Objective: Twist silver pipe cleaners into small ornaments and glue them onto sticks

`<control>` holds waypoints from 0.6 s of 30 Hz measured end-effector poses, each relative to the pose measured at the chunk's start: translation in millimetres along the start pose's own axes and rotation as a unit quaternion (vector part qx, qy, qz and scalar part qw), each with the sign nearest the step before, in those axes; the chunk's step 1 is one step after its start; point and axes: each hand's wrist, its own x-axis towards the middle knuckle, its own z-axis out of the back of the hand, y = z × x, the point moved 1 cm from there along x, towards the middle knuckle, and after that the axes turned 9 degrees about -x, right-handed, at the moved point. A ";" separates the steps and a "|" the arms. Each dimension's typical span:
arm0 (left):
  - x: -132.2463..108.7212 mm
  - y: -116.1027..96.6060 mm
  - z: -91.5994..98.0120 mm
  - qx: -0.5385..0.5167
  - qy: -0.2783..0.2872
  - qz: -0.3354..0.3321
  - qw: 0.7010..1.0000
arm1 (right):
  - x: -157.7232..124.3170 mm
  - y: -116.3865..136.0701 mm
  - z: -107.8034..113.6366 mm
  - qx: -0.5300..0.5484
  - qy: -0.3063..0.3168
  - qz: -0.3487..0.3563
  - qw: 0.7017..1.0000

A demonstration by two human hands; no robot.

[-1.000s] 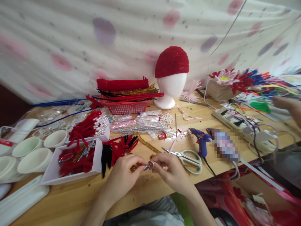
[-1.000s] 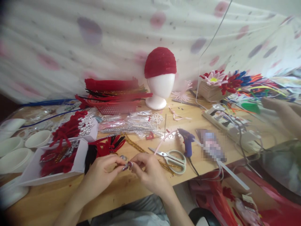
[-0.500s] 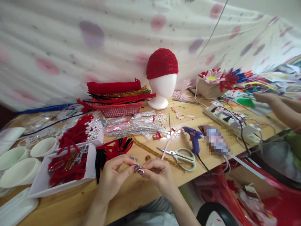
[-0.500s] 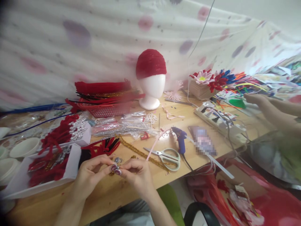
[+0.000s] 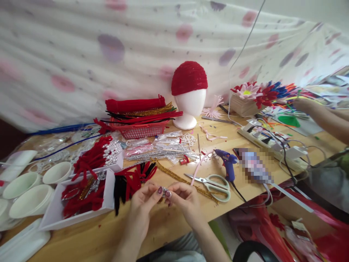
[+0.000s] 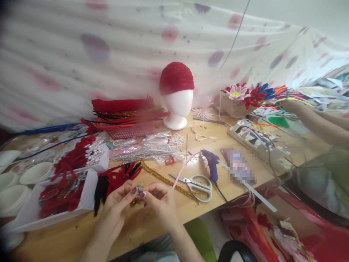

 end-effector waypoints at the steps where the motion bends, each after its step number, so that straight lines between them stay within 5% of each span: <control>1: 1.5 -8.3 1.9 0.027 0.015 -0.008 0.999 | 1.2 5.5 3.2 -0.016 0.023 -0.016 0.999; 3: 5.9 -27.7 5.2 0.092 0.066 -0.019 0.993 | 3.3 18.8 9.0 -0.061 0.075 -0.040 0.994; 6: 12.0 -53.0 6.2 0.302 0.207 -0.032 0.930 | 4.9 38.7 14.1 -0.147 0.145 -0.057 0.977; 9: 13.0 -61.7 4.0 0.349 0.260 -0.041 0.899 | 2.6 48.7 14.3 -0.173 0.166 -0.057 0.969; 18: -3.1 -30.4 -8.8 0.275 0.144 -0.056 0.949 | -12.9 33.7 12.8 -0.160 0.015 0.023 0.987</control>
